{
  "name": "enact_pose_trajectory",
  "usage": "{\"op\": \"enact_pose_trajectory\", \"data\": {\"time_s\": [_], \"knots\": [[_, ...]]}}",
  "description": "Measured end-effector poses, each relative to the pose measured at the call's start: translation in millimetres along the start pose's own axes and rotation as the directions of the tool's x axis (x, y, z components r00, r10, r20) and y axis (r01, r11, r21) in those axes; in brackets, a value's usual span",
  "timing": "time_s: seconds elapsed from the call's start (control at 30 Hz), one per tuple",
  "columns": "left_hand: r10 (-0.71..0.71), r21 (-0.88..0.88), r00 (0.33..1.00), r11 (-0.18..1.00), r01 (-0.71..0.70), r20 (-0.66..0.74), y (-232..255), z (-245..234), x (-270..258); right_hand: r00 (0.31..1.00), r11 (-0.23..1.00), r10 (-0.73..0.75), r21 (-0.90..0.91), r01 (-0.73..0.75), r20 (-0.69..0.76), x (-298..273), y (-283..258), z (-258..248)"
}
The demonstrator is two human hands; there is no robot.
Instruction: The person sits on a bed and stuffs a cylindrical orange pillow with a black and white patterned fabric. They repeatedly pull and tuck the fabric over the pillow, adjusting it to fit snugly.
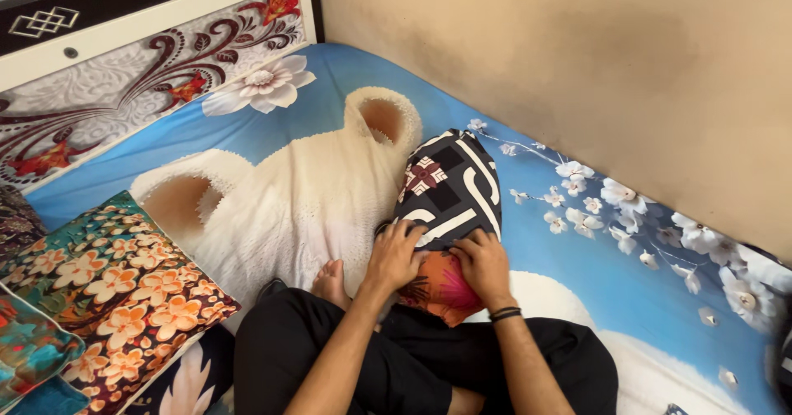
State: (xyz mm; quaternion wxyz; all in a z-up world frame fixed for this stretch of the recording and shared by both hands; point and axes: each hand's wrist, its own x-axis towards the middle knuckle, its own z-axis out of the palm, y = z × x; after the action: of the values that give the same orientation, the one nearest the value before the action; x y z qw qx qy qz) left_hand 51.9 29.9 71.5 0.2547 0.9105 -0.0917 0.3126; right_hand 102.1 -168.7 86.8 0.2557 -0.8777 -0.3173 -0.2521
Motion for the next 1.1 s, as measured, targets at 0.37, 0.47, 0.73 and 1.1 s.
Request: {"op": "enact_pose_trajectory", "data": {"time_s": [0.37, 0.47, 0.73, 1.1], "knots": [[0.133, 0.011, 0.964, 0.990, -0.139, 0.231, -1, 36, 20, 0.993, 0.992, -0.113, 0.045, 0.114, -0.036, -7, -4, 11], [0.243, -0.031, 0.940, 0.970, -0.243, 0.240, -8, 47, 19, 0.994, 0.998, 0.049, -0.020, -0.052, -0.101, -2, 6, 6], [-0.037, 0.152, 0.980, 0.988, 0.007, 0.196, -30, 58, 42, 0.892, 0.892, 0.414, -0.278, -0.358, 0.180, -31, 93, 17], [-0.186, 0.359, 0.913, 0.932, 0.047, 0.362, -65, 109, 6, 0.918, 0.922, 0.239, -0.372, -0.111, 0.317, -70, 114, 16]]}}
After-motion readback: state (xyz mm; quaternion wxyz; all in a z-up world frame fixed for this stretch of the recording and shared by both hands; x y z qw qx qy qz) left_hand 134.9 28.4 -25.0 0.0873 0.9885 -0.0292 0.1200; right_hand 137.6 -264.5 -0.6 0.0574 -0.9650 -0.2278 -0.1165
